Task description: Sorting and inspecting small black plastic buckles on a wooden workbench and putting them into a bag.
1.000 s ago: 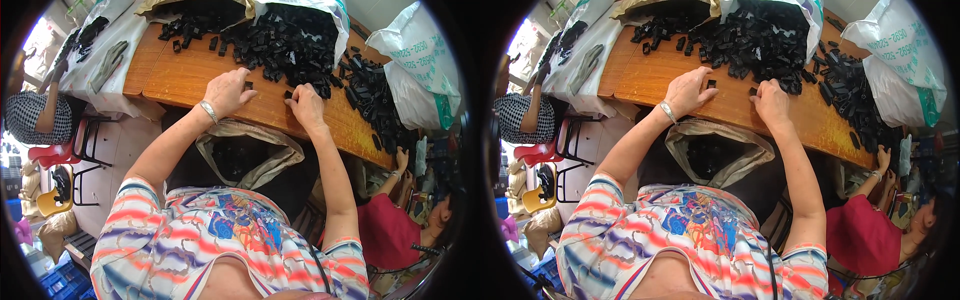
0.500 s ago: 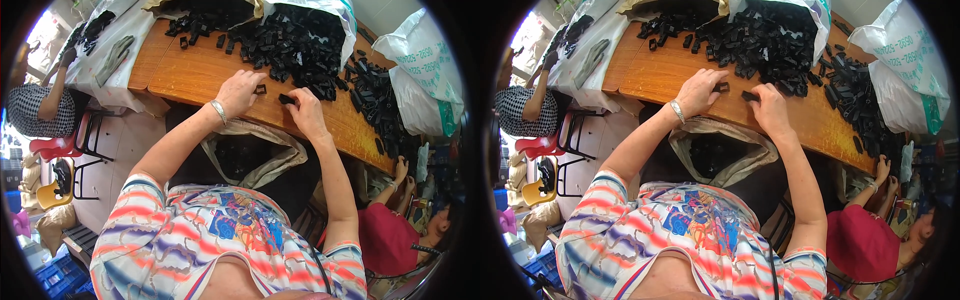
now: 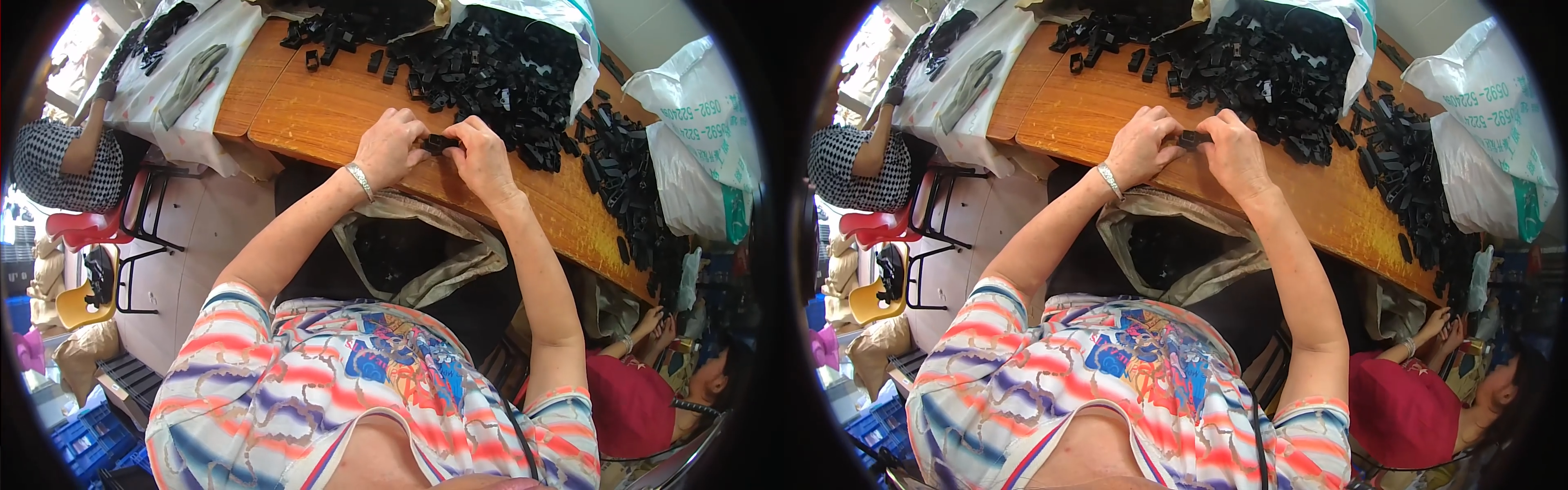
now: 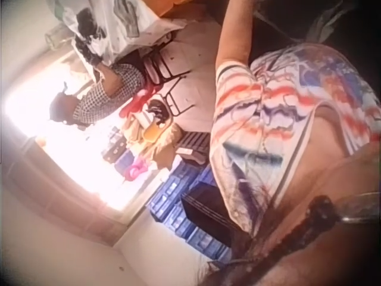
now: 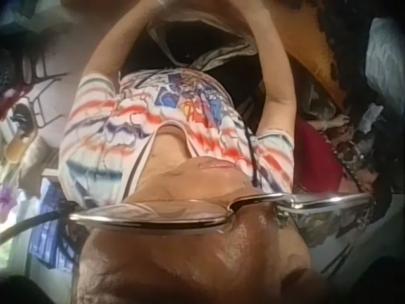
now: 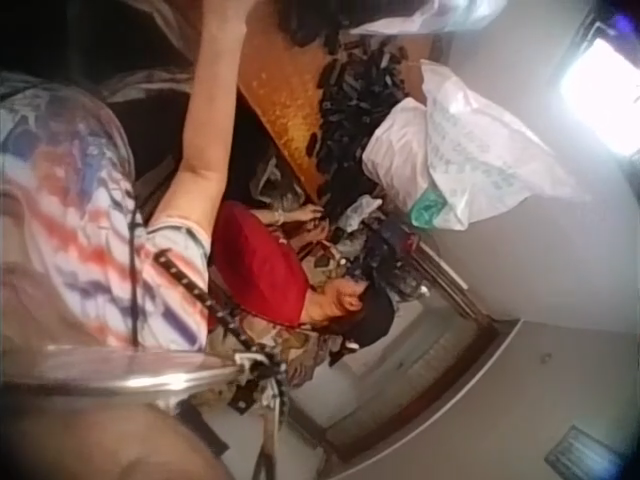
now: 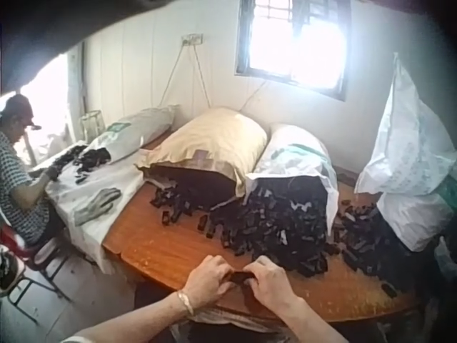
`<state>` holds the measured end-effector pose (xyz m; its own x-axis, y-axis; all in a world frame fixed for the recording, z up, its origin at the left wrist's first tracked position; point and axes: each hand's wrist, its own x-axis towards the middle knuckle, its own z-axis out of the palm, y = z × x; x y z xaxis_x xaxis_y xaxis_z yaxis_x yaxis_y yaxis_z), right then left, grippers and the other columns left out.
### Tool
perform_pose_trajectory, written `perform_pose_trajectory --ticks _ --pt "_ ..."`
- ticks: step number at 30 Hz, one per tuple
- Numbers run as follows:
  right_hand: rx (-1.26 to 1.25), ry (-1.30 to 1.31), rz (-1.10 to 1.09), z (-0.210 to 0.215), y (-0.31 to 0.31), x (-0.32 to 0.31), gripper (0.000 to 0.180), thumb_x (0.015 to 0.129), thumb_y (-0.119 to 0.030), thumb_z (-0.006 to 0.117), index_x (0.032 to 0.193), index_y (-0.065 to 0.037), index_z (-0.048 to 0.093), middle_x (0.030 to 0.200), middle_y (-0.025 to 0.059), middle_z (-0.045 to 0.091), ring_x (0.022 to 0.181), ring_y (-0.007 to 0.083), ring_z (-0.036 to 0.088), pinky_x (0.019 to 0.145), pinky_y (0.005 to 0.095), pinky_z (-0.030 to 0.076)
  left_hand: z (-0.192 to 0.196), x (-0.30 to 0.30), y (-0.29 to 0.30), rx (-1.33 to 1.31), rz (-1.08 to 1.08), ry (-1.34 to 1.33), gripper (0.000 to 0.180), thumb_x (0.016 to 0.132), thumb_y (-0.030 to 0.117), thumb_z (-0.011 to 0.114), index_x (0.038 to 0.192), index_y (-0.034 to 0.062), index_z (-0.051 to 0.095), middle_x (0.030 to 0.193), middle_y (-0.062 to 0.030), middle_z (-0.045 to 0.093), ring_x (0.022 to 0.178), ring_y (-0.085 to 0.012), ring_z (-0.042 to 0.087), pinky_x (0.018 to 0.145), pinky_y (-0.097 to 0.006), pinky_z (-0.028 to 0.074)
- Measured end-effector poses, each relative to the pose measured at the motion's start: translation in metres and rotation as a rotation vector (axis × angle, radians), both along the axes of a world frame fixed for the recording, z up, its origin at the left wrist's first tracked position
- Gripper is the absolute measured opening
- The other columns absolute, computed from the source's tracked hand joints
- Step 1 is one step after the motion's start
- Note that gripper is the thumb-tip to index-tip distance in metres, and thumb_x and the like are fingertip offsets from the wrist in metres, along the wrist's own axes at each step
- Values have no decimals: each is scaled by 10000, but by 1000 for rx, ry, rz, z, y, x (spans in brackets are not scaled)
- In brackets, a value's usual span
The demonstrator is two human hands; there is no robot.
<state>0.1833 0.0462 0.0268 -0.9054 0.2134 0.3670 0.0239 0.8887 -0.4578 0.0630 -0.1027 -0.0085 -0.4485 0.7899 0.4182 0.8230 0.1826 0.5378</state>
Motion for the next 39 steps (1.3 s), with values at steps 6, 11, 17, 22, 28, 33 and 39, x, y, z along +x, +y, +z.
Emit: perform_pose_trajectory --ticks 6,11,17,22,28,33,39 --pt "57 -52 21 -2 -4 1 210 765 1 709 973 -18 683 956 130 619 848 334 660 737 404 546 0 -2 0 -25 14 -14 211 767 176 758 928 55 693 945 -72 613 962 -272 563 834 -366 495" --pt "377 0 58 -15 -17 13 296 811 -25 576 1092 51 629 1053 139 573 908 274 629 745 377 548 5 -3 -1 -52 -5 -11 197 758 171 757 924 75 714 982 -74 625 1005 -271 562 867 -371 507" --pt "327 102 -20 -32 -18 18 335 820 -18 557 1143 -4 640 1085 144 584 988 304 601 771 390 529 2 -7 0 -62 -63 31 186 762 173 729 919 76 708 960 -87 629 998 -286 570 873 -386 503" --pt "73 91 -19 -21 -45 58 286 777 -45 714 1061 -65 679 946 135 622 792 357 660 674 432 542 19 -45 -1 -158 -244 -62 200 822 63 610 1001 96 692 952 -105 639 989 -275 593 862 -376 509" --pt "-3 -16 71 -29 -72 78 220 786 -67 720 1002 -72 677 946 125 634 779 335 662 660 409 551 22 -82 31 -134 -29 467 247 838 45 596 1052 140 674 1016 -91 594 1023 -274 575 854 -366 527" --pt "77 182 -71 -9 -15 48 125 809 -73 689 932 -88 705 893 116 659 763 336 672 661 407 551 21 -86 38 -129 -42 622 116 834 68 595 930 89 657 1037 -89 590 1037 -264 569 816 -366 525" --pt "313 87 -217 -15 56 6 163 827 -10 656 974 -51 712 975 90 636 788 317 672 680 388 550 17 -69 32 -127 -103 505 181 765 111 725 912 67 629 944 -86 644 965 -254 600 839 -357 516"
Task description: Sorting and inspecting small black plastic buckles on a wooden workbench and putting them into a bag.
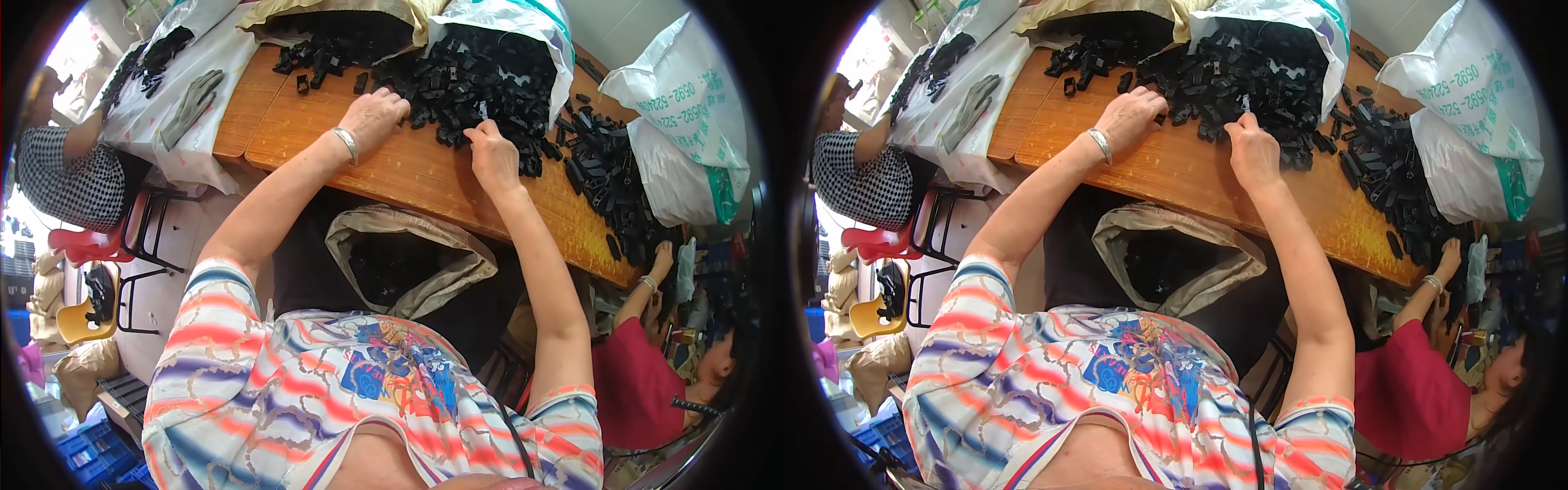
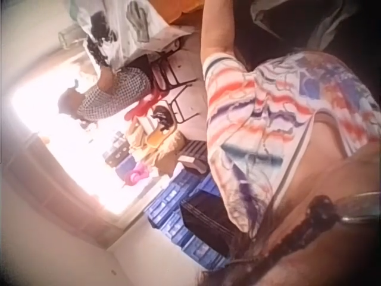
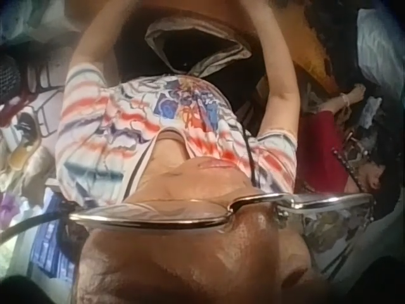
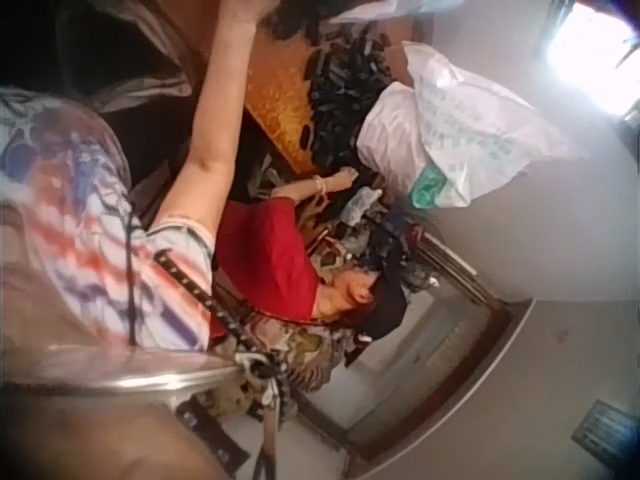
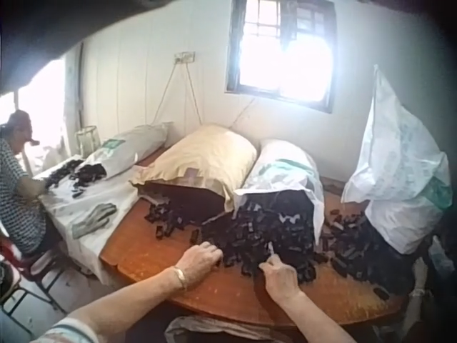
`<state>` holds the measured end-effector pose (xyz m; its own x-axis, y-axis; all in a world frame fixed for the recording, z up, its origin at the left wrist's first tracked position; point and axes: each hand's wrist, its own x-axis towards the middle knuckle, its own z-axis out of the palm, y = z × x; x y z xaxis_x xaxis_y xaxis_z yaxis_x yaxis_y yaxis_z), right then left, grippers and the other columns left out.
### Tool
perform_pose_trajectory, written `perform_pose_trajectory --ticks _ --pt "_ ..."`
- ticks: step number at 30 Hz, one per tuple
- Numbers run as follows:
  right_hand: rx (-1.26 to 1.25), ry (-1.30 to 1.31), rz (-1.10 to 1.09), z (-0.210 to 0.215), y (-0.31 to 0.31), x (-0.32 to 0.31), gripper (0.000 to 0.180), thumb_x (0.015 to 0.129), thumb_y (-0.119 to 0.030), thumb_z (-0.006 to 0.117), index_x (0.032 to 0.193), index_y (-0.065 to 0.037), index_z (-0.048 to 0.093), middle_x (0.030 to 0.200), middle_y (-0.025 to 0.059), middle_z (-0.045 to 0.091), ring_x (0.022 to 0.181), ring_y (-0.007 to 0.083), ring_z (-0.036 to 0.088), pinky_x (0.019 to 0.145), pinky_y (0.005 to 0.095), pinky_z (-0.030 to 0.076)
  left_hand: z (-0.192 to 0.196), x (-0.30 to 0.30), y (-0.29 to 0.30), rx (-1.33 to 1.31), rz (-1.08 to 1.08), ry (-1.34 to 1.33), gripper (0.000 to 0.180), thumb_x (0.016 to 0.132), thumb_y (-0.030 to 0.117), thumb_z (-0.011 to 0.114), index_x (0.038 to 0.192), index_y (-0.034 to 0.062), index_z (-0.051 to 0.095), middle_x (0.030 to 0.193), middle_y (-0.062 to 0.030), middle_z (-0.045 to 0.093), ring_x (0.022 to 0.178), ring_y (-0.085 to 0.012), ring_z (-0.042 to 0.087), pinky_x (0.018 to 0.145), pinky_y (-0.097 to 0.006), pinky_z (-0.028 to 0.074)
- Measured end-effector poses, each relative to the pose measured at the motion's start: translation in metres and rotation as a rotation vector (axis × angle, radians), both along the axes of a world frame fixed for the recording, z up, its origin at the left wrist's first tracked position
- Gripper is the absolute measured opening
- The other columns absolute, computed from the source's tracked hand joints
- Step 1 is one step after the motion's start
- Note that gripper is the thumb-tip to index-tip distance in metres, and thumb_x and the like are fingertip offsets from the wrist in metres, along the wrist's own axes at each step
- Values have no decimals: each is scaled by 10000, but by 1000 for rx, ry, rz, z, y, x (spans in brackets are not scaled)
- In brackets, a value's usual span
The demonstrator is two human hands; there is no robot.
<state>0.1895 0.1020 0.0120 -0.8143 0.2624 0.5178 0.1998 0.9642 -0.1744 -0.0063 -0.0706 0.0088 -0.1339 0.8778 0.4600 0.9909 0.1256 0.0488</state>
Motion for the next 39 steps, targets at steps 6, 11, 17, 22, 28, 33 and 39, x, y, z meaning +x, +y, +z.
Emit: perform_pose_trajectory --ticks 6,11,17,22,28,33,39 --pt "136 -182 10 -2 2 -14 197 825 -28 668 1018 -52 698 1011 83 629 785 317 674 680 396 558 -4 42 -17 22 -98 -253 244 768 92 739 975 52 617 986 -96 620 980 -290 577 882 -364 495" --pt "89 -248 72 5 -14 -11 112 841 -129 681 908 -47 648 961 129 608 755 346 675 666 416 561 -13 63 -27 60 -105 -360 298 768 106 744 1032 47 620 1005 -105 613 986 -301 570 877 -375 492" --pt "-92 -163 64 -6 -18 5 158 876 -175 666 959 -41 667 956 150 630 793 374 662 683 439 547 -15 65 -40 165 -34 -405 371 764 141 766 1094 42 630 1031 -110 610 1007 -306 562 893 -383 486" --pt "-177 -141 2 5 -30 6 201 873 -199 681 1011 -54 693 981 136 644 817 367 665 710 444 542 -18 57 -49 166 38 -407 331 762 167 776 1043 42 656 1024 -100 608 1017 -295 558 887 -382 484" --pt "-138 -184 -10 4 -38 11 227 829 -123 741 1033 -38 689 942 112 648 802 296 667 696 387 530 -16 58 -47 140 57 -447 262 763 176 776 979 57 687 986 -82 602 980 -280 557 861 -368 489" --pt "-288 -57 159 12 -60 0 210 783 -95 749 984 -50 705 944 117 643 816 329 667 721 408 545 -18 56 -47 154 53 -445 255 761 179 776 970 59 692 969 -75 603 966 -274 556 843 -366 491" --pt "-192 -161 163 17 -70 -14 188 772 -82 748 957 -52 736 940 119 639 810 332 669 727 410 552 -20 55 -44 151 60 -459 250 747 185 786 942 58 696 941 -74 607 941 -273 560 818 -366 489"
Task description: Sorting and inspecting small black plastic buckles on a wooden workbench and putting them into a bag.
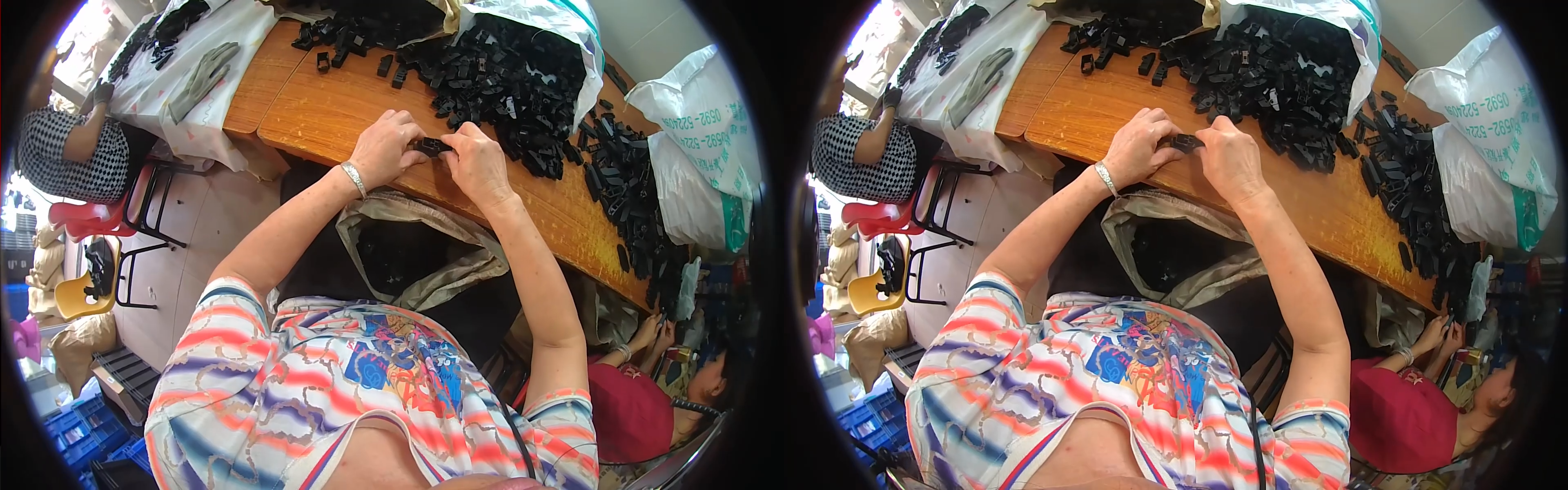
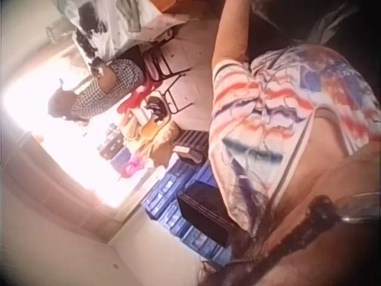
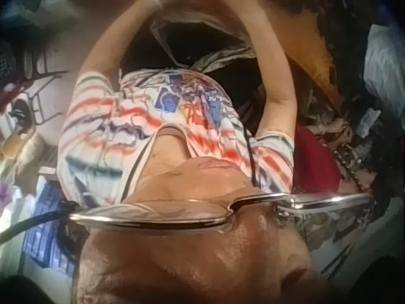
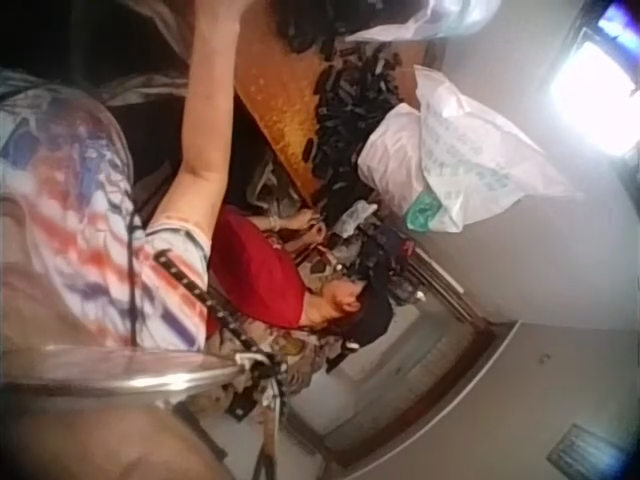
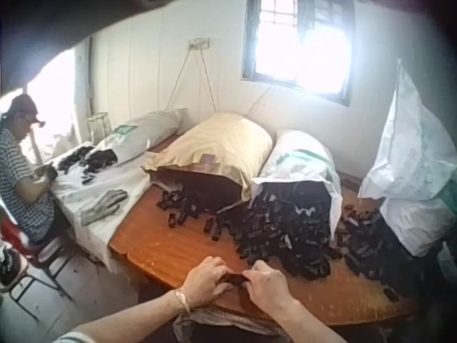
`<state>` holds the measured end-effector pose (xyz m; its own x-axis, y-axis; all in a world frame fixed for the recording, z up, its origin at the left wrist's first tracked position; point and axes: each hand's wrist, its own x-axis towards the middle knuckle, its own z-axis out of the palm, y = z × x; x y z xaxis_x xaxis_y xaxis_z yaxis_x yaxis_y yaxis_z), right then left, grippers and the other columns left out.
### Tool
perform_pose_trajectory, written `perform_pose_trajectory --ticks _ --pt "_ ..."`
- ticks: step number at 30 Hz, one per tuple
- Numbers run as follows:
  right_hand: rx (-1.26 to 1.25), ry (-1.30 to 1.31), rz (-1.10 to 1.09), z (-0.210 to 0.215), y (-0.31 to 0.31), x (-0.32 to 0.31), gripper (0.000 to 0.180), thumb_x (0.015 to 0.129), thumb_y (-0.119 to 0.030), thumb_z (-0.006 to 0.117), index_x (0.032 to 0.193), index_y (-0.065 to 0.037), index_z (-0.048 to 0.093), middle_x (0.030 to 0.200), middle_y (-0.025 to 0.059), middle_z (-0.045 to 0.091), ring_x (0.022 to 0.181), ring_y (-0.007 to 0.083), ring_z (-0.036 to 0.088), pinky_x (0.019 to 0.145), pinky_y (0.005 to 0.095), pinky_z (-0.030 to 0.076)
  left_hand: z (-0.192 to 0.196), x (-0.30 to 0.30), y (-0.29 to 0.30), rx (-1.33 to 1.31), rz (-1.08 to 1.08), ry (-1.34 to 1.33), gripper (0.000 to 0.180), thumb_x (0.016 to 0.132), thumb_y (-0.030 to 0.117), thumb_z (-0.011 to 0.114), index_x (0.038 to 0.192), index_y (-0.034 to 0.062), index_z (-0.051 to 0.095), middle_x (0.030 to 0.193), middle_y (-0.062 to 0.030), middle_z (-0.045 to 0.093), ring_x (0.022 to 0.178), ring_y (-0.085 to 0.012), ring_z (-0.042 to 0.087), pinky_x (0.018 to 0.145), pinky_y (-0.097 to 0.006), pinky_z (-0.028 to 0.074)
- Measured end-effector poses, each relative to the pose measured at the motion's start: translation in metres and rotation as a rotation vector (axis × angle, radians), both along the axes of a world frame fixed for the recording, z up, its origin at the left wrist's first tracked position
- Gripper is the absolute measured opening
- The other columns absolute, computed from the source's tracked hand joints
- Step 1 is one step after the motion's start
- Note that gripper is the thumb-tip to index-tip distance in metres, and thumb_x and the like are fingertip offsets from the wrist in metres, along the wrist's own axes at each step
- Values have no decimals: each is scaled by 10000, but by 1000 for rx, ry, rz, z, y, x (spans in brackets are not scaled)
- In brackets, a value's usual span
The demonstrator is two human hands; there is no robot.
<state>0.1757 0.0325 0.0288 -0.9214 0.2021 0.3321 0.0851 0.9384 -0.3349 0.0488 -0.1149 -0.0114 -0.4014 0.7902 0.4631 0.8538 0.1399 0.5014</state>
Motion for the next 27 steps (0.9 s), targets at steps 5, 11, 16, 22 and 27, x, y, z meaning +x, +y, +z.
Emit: perform_pose_trajectory --ticks 5,11,16,22,27 --pt "34 -40 27 1 2 -4 196 768 -76 750 961 -45 742 928 123 632 813 329 671 731 414 557 -1 0 0 5 8 -11 234 741 188 787 916 60 702 921 -69 611 925 -273 561 810 -364 489" --pt "219 -188 59 4 -3 -11 69 814 -61 659 834 -27 716 942 175 607 821 352 674 748 421 560 1 -2 -3 -55 -4 -28 239 750 195 785 934 67 701 976 -63 616 976 -268 556 840 -371 498" --pt "285 -175 143 1 -6 -5 221 827 -43 601 1026 44 639 1019 164 568 923 314 625 742 413 559 -1 -3 1 -33 -10 -29 232 741 202 783 925 81 710 938 -55 614 934 -262 559 822 -357 491" --pt "580 -55 -6 -36 -27 6 500 825 -91 554 1267 136 504 1085 160 536 960 271 576 718 341 525 4 -3 0 -69 -11 -34 212 752 194 768 919 73 717 967 -67 628 972 -274 564 852 -368 496" --pt "222 15 22 -27 -28 32 269 812 -44 639 1077 -11 608 988 139 581 961 332 581 750 405 512 20 -22 0 -291 -330 -276 244 770 192 764 940 27 706 912 -81 666 893 -219 628 818 -334 522"
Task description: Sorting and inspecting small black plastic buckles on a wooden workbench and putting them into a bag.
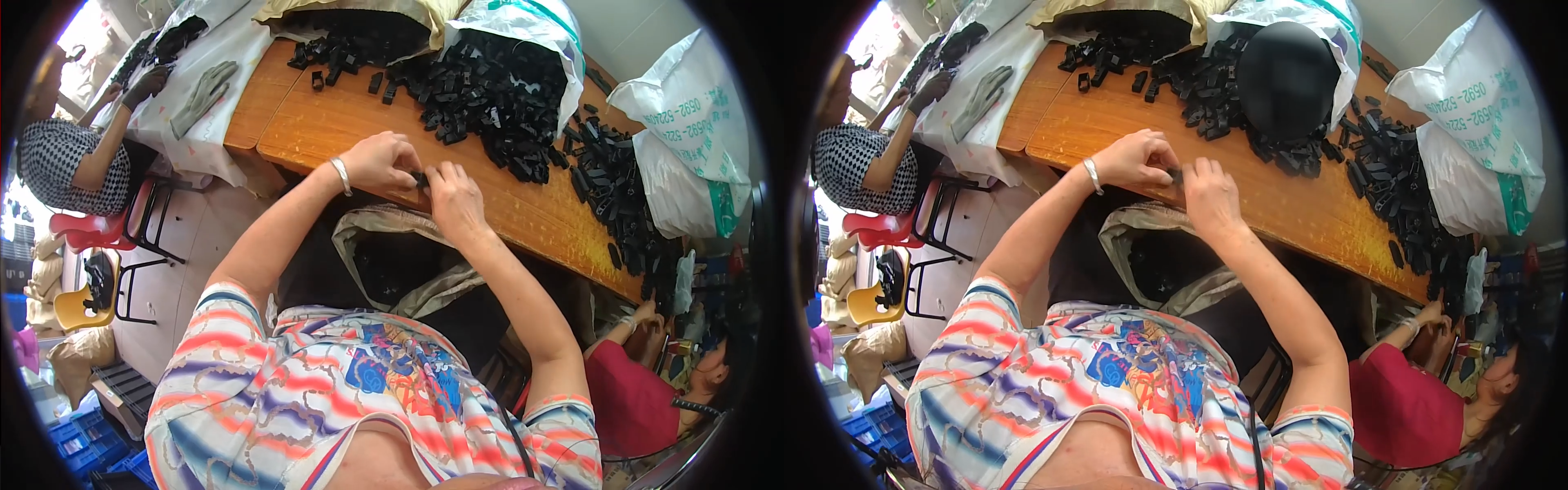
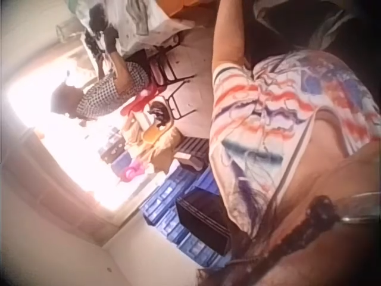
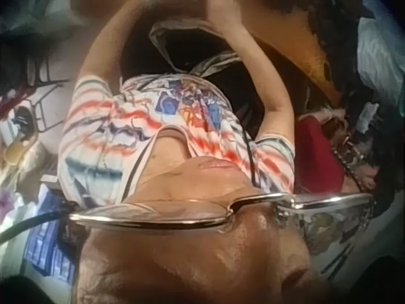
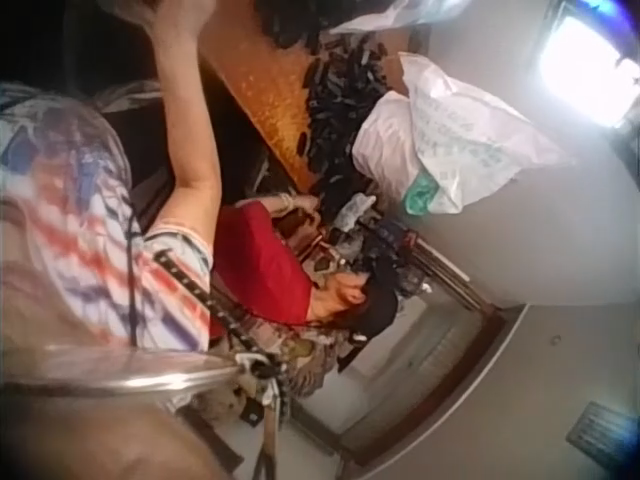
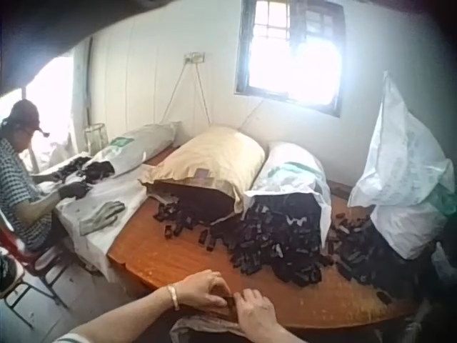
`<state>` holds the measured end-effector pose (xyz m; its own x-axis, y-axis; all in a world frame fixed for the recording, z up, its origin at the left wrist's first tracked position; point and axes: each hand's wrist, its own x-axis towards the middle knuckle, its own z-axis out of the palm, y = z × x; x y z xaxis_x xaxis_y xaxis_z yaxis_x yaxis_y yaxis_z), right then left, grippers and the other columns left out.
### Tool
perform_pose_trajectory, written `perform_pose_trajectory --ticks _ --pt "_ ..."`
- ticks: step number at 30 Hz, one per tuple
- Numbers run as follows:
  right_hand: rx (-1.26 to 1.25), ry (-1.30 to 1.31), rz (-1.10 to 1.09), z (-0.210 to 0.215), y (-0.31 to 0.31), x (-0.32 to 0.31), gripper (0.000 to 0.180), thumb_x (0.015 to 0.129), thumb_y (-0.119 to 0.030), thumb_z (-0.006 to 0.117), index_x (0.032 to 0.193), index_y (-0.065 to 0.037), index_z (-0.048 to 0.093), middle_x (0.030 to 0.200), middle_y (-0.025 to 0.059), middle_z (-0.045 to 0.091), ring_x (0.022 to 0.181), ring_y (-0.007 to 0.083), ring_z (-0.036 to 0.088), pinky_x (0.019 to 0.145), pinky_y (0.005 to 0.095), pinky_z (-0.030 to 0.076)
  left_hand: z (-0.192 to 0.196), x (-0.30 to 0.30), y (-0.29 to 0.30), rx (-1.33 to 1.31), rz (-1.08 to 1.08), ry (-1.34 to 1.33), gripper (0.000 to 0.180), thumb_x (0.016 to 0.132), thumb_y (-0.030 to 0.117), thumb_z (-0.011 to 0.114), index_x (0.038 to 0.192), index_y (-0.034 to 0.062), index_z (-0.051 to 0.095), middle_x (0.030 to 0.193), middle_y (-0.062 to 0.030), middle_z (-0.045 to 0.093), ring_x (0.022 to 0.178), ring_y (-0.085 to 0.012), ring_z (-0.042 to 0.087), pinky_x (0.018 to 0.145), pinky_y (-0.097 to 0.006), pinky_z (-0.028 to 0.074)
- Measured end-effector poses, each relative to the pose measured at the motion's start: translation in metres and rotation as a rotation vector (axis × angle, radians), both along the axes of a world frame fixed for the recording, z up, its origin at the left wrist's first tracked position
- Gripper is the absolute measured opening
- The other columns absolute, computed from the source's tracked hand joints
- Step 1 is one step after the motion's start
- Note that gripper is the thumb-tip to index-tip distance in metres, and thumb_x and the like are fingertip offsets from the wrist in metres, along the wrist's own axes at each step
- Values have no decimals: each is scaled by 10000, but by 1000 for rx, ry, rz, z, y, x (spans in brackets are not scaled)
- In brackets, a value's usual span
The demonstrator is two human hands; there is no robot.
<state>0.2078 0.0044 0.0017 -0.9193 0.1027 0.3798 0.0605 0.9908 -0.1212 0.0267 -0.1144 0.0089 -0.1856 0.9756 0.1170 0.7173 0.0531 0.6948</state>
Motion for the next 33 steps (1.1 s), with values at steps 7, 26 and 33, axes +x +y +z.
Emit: perform_pose_trajectory --ticks 7,26,33 --pt "-322 -84 25 23 -17 36 226 830 -188 718 1005 -53 669 936 140 609 783 349 658 693 431 544 -5 -15 43 219 406 44 257 882 157 626 1119 67 665 1055 -151 677 975 -318 651 870 -371 527" --pt "-57 92 -152 5 67 -43 271 759 -19 747 982 -66 599 1010 104 550 906 326 632 711 420 538 -14 -48 49 366 614 636 229 825 109 674 1053 98 692 1202 -87 578 1171 -275 509 931 -420 472" --pt "-36 37 -115 11 64 -42 268 745 -78 767 927 -47 573 985 126 547 859 323 643 687 419 551 -28 -46 38 260 400 638 264 827 39 650 1090 58 664 1142 -129 617 1141 -317 532 969 -383 465"
